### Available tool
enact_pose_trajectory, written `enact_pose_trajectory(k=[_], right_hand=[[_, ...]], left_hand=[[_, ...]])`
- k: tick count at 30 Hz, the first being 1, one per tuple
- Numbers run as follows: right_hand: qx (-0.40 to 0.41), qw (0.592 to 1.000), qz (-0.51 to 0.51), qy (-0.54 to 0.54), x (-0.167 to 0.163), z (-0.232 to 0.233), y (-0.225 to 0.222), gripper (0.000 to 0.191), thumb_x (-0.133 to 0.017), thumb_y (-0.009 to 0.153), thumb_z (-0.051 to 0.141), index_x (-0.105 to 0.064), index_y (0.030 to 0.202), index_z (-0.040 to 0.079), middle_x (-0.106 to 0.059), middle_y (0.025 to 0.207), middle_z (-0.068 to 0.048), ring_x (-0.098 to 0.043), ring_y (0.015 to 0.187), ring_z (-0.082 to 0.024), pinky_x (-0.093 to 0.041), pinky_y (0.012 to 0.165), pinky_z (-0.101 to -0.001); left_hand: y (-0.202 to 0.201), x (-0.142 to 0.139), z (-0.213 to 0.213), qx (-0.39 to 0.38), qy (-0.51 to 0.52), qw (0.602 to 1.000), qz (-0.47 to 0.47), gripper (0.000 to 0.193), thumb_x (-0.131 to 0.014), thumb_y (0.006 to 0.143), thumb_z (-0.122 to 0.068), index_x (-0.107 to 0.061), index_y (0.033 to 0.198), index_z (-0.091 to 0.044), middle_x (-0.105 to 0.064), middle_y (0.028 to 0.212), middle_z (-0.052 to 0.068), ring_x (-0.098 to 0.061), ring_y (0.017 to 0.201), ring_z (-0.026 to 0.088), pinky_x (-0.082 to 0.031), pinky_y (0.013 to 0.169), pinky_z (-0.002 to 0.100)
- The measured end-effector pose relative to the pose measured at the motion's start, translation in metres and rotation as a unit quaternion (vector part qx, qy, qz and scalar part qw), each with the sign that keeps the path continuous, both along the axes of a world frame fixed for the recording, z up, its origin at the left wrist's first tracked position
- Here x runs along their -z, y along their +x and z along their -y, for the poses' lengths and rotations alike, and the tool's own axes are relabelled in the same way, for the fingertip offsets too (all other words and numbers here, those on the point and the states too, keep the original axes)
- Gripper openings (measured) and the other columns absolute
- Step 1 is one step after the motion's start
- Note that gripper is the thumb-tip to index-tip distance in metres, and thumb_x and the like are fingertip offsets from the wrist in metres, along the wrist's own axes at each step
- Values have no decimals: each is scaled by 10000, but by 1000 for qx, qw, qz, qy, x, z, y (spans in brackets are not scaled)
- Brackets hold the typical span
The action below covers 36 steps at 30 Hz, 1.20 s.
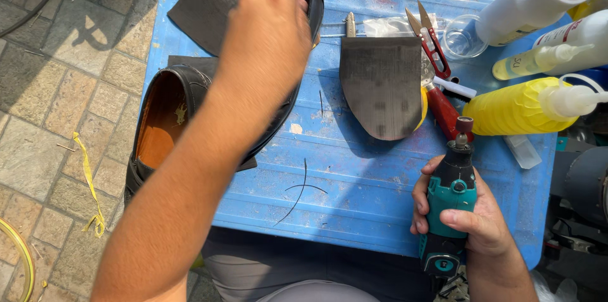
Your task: The person removes a worn sole from a black loafer, then uses a rotary tool to grind and shape a replacement black rubber sole piece. The person repeatedly flips and repositions the sole while grinding its edges and surface.
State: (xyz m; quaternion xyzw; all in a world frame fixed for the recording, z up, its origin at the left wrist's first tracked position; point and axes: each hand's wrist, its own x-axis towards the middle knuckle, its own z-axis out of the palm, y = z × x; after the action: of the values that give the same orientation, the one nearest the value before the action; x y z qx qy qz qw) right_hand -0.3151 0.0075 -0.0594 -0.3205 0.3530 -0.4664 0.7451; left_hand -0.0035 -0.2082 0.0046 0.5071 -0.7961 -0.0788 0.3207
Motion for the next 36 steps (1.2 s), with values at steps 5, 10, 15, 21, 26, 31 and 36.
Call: enact_pose_trajectory(k=[5,10,15,21,26,31,36], right_hand=[[4,1000,-13,11,-5,4,7,685,-786,773,183,-456,1347,6,-597,921,-206,-679,705,-270,-608,611,-440],[10,999,-30,17,-10,6,9,674,-786,765,186,-474,1335,4,-600,916,-200,-678,681,-262,-604,595,-429],[13,999,-37,19,-10,8,12,680,-791,755,190,-480,1332,5,-600,916,-199,-677,677,-257,-604,591,-425],[11,999,-44,17,-9,10,11,673,-791,757,201,-484,1322,4,-598,926,-192,-678,677,-252,-612,579,-429],[16,999,-47,14,-7,9,10,672,-793,756,203,-485,1320,6,-600,920,-189,-686,680,-261,-615,570,-434],[19,1000,-13,-12,-8,7,9,678,-820,772,207,-496,1327,-6,-539,1126,-249,-691,753,-298,-611,580,-425],[14,998,22,-56,-9,7,9,690,-839,762,249,-523,1312,-23,-367,1594,-354,-672,1105,-407,-631,581,-427]], left_hand=[[63,12,65,-222,241,915,234,458,-657,932,-181,-583,1264,125,-571,1230,364,-557,1107,491,-526,918,512],[77,26,83,-258,367,860,242,831,-719,871,-499,-541,1372,139,-440,1439,396,-285,1371,538,-377,1090,620],[85,32,97,-239,346,854,307,999,-781,805,-704,-616,1291,153,-383,1533,359,-145,1453,634,-273,1134,695],[98,26,90,-290,252,914,133,475,-726,967,-394,-693,1082,66,-688,964,107,-660,877,300,-551,728,352],[105,-32,36,-261,110,945,-163,266,-724,1001,-229,-715,1116,11,-730,924,51,-729,794,169,-587,661,239],[71,-56,-91,18,89,887,-453,212,-742,997,-104,-725,1197,-37,-700,1015,43,-679,830,103,-569,666,191],[-3,-16,-157,155,194,851,-463,296,-758,992,8,-733,1275,-75,-665,1081,33,-631,884,54,-543,705,163]])
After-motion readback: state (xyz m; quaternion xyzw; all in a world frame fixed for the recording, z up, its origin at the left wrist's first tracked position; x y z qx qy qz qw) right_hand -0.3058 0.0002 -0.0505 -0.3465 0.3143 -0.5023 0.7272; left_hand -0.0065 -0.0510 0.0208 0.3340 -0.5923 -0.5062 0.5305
